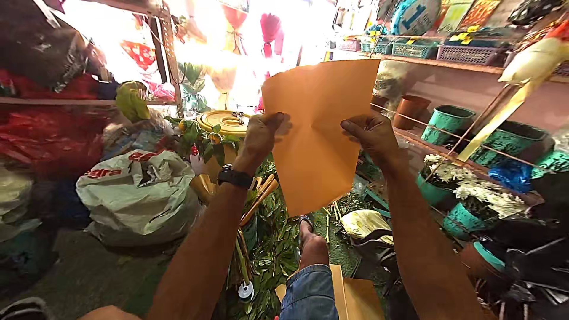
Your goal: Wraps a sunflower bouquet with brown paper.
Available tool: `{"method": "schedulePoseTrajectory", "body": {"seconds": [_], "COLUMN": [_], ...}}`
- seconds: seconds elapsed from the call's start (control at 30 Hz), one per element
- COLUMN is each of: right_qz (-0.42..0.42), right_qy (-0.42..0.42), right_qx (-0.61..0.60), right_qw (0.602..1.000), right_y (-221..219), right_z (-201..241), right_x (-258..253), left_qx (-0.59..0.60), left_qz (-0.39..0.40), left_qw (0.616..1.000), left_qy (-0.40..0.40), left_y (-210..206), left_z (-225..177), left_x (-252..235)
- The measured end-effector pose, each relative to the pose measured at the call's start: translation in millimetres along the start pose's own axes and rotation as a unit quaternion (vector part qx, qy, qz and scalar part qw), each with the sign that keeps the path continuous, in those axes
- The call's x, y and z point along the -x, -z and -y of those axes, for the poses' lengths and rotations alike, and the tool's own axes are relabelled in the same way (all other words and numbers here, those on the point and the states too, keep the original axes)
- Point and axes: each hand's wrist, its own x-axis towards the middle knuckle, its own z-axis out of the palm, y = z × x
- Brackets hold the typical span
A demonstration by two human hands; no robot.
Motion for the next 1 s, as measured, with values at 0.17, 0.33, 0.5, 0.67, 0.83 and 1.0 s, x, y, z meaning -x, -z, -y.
{"method": "schedulePoseTrajectory", "body": {"seconds": [0.17, 0.33, 0.5, 0.67, 0.83, 1.0], "right_qz": [0.065, 0.125, 0.125, 0.086, 0.074, 0.003], "right_qy": [0.099, 0.151, 0.133, 0.114, 0.092, 0.115], "right_qx": [0.081, 0.069, 0.023, 0.018, 0.004, 0.098], "right_qw": [0.99, 0.978, 0.983, 0.99, 0.993, 0.989], "right_y": [-42, -65, -74, -87, -95, -99], "right_z": [33, 47, 59, 70, 70, 58], "right_x": [28, 17, 5, -1, -4, -3], "left_qx": [-0.039, 0.086, 0.105, 0.097, 0.115, 0.107], "left_qz": [-0.02, 0.021, 0.098, 0.12, 0.215, 0.158], "left_qw": [0.984, 0.989, 0.986, 0.988, 0.969, 0.982], "left_qy": [-0.173, -0.115, -0.087, -0.014, -0.034, -0.012], "left_y": [-13, -19, 0, 7, 17, 13], "left_z": [1, -26, -31, -34, -30, -23], "left_x": [-1, 2, -5, 1, 9, 13]}}
